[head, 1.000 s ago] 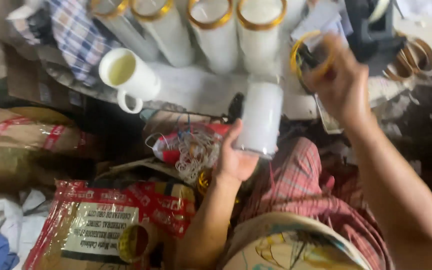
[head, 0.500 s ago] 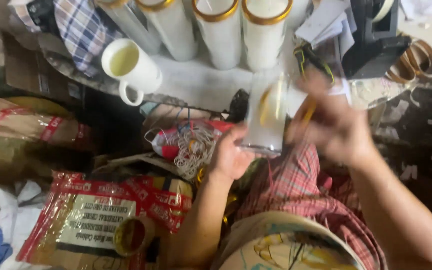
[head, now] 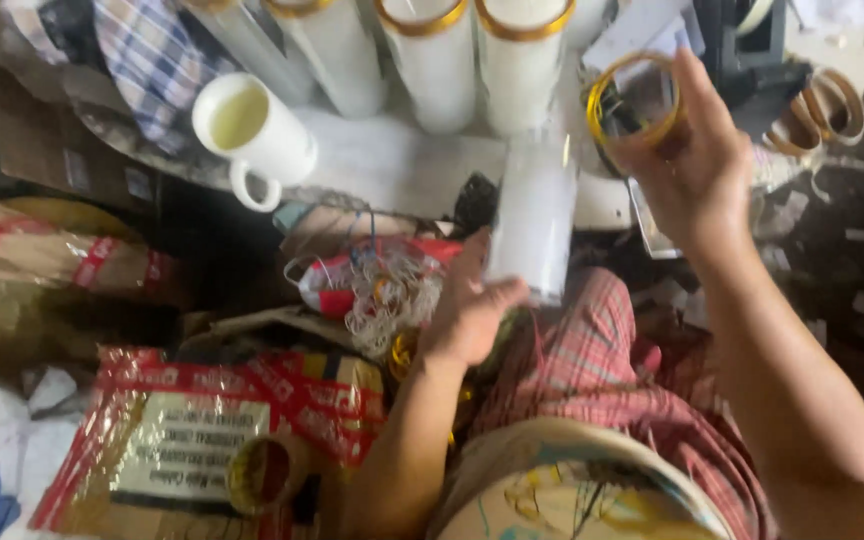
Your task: Finalizing the assembly of candles by fitting gold rings onto the jars and using a utility knife for finishing touches.
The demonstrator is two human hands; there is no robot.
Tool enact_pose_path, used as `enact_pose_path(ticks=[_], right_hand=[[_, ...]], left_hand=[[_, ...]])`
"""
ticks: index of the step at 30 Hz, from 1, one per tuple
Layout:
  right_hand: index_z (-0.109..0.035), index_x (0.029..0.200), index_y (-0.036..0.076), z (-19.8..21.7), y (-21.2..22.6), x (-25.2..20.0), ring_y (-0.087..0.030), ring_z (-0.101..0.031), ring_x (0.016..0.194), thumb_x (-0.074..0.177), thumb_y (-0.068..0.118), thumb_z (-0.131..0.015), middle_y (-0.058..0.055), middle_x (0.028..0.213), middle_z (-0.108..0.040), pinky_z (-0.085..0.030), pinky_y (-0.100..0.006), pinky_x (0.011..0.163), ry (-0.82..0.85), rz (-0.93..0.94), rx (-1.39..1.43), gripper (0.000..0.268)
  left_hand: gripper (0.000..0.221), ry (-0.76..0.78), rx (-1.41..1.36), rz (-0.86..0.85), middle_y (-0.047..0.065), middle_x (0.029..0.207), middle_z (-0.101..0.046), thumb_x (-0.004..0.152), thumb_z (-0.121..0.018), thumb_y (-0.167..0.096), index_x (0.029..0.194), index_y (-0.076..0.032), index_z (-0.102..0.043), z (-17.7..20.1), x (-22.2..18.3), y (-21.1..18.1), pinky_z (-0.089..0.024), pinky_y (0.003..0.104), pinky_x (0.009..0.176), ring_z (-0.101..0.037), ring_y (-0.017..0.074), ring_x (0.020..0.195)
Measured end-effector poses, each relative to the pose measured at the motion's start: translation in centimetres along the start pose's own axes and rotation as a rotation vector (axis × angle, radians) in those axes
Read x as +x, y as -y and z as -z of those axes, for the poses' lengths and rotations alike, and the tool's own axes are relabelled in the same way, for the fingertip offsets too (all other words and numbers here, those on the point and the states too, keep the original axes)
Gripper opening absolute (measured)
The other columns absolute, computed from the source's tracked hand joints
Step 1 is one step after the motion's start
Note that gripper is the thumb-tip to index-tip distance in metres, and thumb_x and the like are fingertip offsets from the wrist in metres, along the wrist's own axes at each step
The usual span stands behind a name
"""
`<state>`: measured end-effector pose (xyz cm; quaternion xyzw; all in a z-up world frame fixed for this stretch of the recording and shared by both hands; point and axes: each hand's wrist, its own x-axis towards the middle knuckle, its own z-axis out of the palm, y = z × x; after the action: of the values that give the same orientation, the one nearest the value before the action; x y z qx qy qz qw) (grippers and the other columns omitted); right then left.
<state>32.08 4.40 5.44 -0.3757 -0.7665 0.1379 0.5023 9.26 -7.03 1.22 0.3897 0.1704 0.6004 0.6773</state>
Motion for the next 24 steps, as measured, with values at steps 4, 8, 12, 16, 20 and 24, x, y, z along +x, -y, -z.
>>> enact_pose_path(ticks=[4, 8, 12, 16, 20, 24], right_hand=[[-0.037, 0.152, -0.01, 0.4, 4.4, -1.8, -0.036, -0.049, 0.146, 0.085, 0.009, -0.079, -0.025, 0.155, -0.047, -0.041, -0.048, 0.13, 0.302, 0.166, 0.293, 0.081], [-0.043, 0.155, -0.003, 0.3, 1.7, -0.3, -0.028, -0.059, 0.109, 0.089, 0.009, -0.082, -0.019, 0.126, -0.06, -0.053, -0.037, 0.095, 0.183, -0.085, -0.031, 0.078], [-0.036, 0.156, -0.003, 1.0, 4.7, -2.6, -0.014, -0.069, 0.088, 0.083, 0.01, -0.083, -0.03, 0.158, -0.046, -0.063, -0.029, 0.085, 0.249, 0.07, 0.213, 0.088], [-0.037, 0.154, -0.009, -0.1, 1.9, -0.8, -0.038, -0.045, 0.149, 0.094, 0.003, -0.074, -0.026, 0.157, -0.044, -0.037, -0.05, 0.128, 0.337, 0.141, 0.2, 0.071], [-0.041, 0.158, -0.001, 0.7, 2.0, -0.6, -0.016, -0.063, 0.078, 0.089, 0.006, -0.085, -0.011, 0.092, -0.068, -0.054, -0.03, 0.078, 0.077, -0.081, 0.005, 0.082], [-0.073, 0.123, 0.009, -0.8, 6.2, -0.5, -0.018, -0.075, 0.069, 0.076, 0.01, -0.085, 0.0, 0.074, -0.074, -0.059, -0.033, 0.074, 0.313, -0.048, 0.202, 0.049]], left_hand=[[0.079, -0.06, 0.151, 0.067, 0.013, 0.115, -0.062, 0.08, -0.084, -0.042, 0.137, 0.003, -0.053, -1.4, -0.3, -1.8, -0.059, 0.031, 0.079, -0.062, 0.0236, 0.102], [0.077, -0.109, 0.3, 0.07, 0.016, 0.122, -0.066, 0.077, -0.08, -0.042, 0.14, -0.005, -0.054, -1.7, 0.0, -1.9, -0.063, 0.04, 0.081, -0.066, 0.0293, 0.107], [0.078, -0.069, 0.357, 0.062, 0.013, 0.114, -0.066, 0.08, -0.077, -0.048, 0.139, -0.003, -0.055, -1.9, -0.1, -2.7, -0.06, 0.032, 0.075, -0.064, 0.023, 0.098], [0.073, -0.081, 0.369, 0.092, 0.013, 0.114, -0.066, 0.077, -0.077, -0.045, 0.136, -0.006, -0.056, -1.7, 0.4, -2.3, -0.063, 0.031, 0.072, -0.066, 0.0246, 0.099], [0.07, -0.031, 0.376, 0.004, 0.011, 0.113, -0.065, 0.082, -0.078, -0.046, 0.134, -0.006, -0.055, -2.1, 0.8, -2.9, -0.062, 0.03, 0.073, -0.064, 0.0216, 0.098], [0.088, -0.206, 0.559, 0.003, 0.018, 0.123, -0.062, 0.068, -0.091, -0.031, 0.14, 0.0, -0.052, -2.0, 0.8, -0.2, -0.052, 0.048, 0.091, -0.056, 0.0254, 0.118]])
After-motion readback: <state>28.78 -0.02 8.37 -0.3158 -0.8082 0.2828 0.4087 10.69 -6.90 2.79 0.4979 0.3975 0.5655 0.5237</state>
